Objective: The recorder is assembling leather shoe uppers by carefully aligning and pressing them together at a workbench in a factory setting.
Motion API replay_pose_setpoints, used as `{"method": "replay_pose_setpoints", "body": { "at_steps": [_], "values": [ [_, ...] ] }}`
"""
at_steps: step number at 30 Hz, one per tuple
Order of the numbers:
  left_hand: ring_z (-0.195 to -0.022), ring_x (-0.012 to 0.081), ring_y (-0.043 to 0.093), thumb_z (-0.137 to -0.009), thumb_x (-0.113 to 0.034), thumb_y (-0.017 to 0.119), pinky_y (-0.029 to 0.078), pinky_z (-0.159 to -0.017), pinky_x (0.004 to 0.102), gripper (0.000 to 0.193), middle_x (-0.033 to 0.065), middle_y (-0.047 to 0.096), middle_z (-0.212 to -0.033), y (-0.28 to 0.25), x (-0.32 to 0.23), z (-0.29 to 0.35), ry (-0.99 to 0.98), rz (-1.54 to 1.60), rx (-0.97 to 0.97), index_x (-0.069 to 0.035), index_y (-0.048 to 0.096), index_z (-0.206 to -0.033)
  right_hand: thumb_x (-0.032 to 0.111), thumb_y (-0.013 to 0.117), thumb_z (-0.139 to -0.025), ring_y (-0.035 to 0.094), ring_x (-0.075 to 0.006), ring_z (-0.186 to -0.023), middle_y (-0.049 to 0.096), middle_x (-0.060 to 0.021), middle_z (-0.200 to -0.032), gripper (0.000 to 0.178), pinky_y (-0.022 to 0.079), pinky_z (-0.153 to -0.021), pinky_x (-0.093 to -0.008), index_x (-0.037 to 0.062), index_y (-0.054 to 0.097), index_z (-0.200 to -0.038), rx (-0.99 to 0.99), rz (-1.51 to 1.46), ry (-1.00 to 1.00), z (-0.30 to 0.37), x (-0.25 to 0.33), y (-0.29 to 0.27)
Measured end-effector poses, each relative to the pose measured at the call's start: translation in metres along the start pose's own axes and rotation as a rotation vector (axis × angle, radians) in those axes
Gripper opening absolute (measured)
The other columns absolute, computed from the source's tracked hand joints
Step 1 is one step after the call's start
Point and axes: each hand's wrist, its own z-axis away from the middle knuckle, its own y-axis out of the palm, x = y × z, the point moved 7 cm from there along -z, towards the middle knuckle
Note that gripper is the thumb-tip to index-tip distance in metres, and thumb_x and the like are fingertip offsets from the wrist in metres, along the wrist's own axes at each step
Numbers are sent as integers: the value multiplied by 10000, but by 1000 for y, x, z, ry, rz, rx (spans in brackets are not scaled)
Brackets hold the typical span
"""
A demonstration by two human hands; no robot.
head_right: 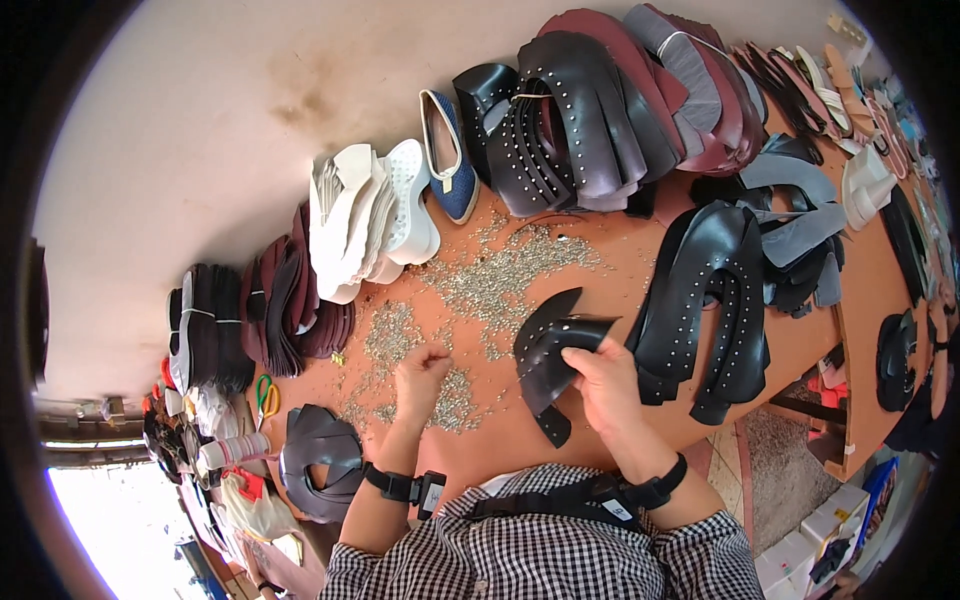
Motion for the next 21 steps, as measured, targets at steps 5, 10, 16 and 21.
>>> {"method": "replay_pose_setpoints", "body": {
  "at_steps": [5, 10, 16, 21],
  "values": [
    [-648, 239, 589, -724, -39, 605, 469, -601, 325, 90, 127, 604, -720, 22, 4, 0, 294, -386, 31, -9, 613, -808, -46, 517, -792, 612, -165, -798, 622, -93, -909, 176, 509, -721, -296, -14, 563, -959, -14, 29, -136, 12, 23, 1],
    [-693, 327, 576, -740, -54, 576, 468, -629, 388, 141, 160, 587, -766, 34, 6, -6, 348, -410, 26, -31, 597, -877, -45, 510, -795, 606, -165, -827, 616, -94, -927, 173, 507, -739, -305, -11, 557, -958, -16, 30, -176, 16, 28, -1],
    [-756, 313, 552, -738, -53, 552, 473, -620, 400, 227, 120, 544, -844, 49, -18, 6, 572, -535, 58, -64, 592, -961, -20, 501, -805, 604, -177, -847, 615, -86, -938, 190, 503, -763, -333, -5, 547, -989, -29, 2, -85, 18, 16, -1],
    [-740, 264, 554, -744, -61, 577, 477, -608, 352, 232, 81, 544, -797, 33, -10, 8, 673, -637, 45, -98, 610, -972, -10, 506, -802, 604, -192, -869, 617, -98, -952, 201, 500, -770, -346, -5, 544, -999, -44, -36, -77, 18, 16, 0]
  ]
}}
